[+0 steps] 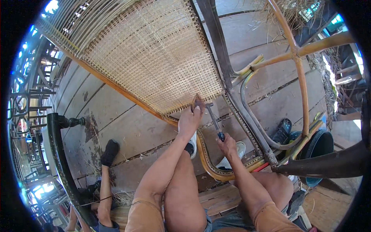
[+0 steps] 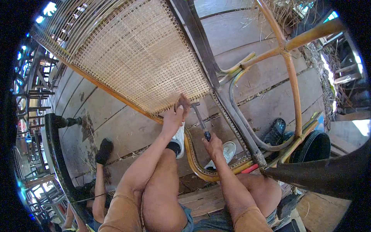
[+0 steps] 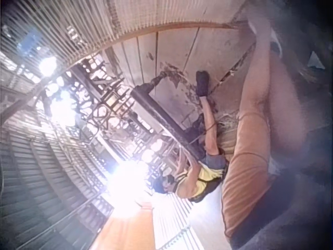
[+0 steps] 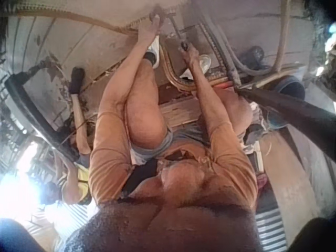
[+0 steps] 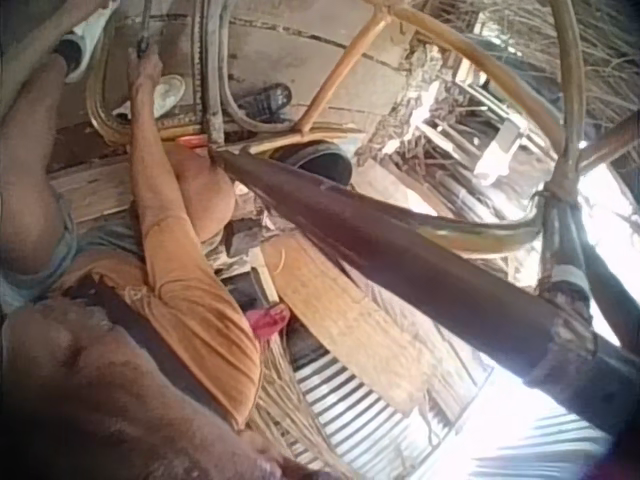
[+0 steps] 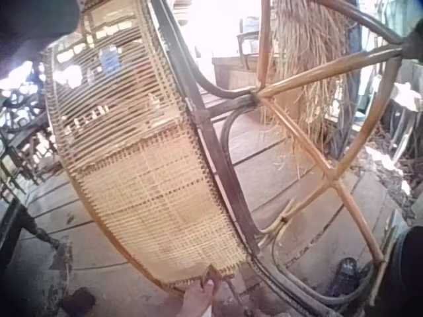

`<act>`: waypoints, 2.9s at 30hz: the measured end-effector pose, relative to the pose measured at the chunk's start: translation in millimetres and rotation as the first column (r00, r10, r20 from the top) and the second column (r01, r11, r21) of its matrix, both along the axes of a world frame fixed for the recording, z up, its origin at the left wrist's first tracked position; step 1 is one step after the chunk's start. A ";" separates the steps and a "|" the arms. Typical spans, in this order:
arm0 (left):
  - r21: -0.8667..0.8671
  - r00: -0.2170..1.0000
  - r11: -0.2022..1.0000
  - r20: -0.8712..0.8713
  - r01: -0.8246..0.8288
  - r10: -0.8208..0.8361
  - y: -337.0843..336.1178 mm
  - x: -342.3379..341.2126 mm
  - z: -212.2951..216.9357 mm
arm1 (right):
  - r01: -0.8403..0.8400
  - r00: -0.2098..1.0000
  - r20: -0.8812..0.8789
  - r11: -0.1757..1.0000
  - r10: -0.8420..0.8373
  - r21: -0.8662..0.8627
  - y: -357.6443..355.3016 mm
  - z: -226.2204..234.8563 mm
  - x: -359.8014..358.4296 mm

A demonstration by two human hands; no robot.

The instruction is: Using a hammer and wood block to repair or assemble the rattan frame and cane seat of a chair.

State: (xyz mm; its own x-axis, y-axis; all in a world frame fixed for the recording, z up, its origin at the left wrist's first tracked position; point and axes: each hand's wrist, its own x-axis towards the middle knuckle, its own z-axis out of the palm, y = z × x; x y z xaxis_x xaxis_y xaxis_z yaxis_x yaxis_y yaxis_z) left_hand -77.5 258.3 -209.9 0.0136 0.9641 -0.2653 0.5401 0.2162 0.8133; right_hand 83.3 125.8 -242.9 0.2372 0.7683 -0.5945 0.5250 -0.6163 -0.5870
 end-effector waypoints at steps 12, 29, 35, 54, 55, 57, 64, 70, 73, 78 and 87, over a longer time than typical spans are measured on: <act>0.125 0.911 0.980 -0.403 0.155 -0.092 1.8 23.7 31.8 | 0.104 0.994 -0.034 0.985 -0.100 0.138 0.0 2.4 1.6; 0.085 0.920 0.982 -0.370 0.169 -0.126 30.4 64.0 2.9 | 0.174 0.980 -0.110 0.983 -0.167 0.064 -6.3 -7.2 -2.6; 0.070 0.879 0.977 -0.454 0.200 -0.148 35.7 79.6 0.3 | 0.168 0.983 -0.078 0.985 -0.164 0.049 -0.1 -3.3 -0.1; 0.143 0.963 0.988 -0.269 0.062 -0.021 57.9 38.9 67.2 | 0.155 0.987 -0.045 0.986 -0.152 0.057 -1.2 -4.7 7.3; 0.143 0.963 0.988 -0.267 0.063 -0.022 62.3 31.0 73.6 | 0.175 0.984 -0.054 0.981 -0.171 0.082 3.2 1.7 8.3; 0.260 0.960 0.965 -0.275 0.022 0.052 74.5 17.3 85.8 | 0.162 0.986 -0.059 0.978 -0.156 0.128 13.5 10.7 5.3; 0.497 0.976 0.867 -0.200 0.026 0.085 95.6 33.6 130.8 | 0.136 0.991 -0.044 0.967 -0.130 0.214 47.2 38.4 4.3; 0.464 0.896 0.881 -0.423 0.090 0.131 106.9 39.6 124.6 | 0.146 0.989 -0.065 0.969 -0.136 0.200 48.4 35.0 0.5; 0.460 0.886 0.882 -0.445 0.101 0.131 108.6 48.8 125.6 | 0.161 0.986 -0.078 0.961 -0.147 0.223 47.0 31.7 -0.8; 0.421 0.784 0.898 -0.596 0.124 0.172 106.8 63.7 137.4 | 0.044 0.999 -0.038 0.965 -0.036 0.258 58.7 32.1 -0.2; 0.432 0.753 0.887 -0.635 0.165 0.169 115.5 66.3 132.5 | -0.251 0.967 0.079 0.874 0.241 0.416 132.2 75.3 24.6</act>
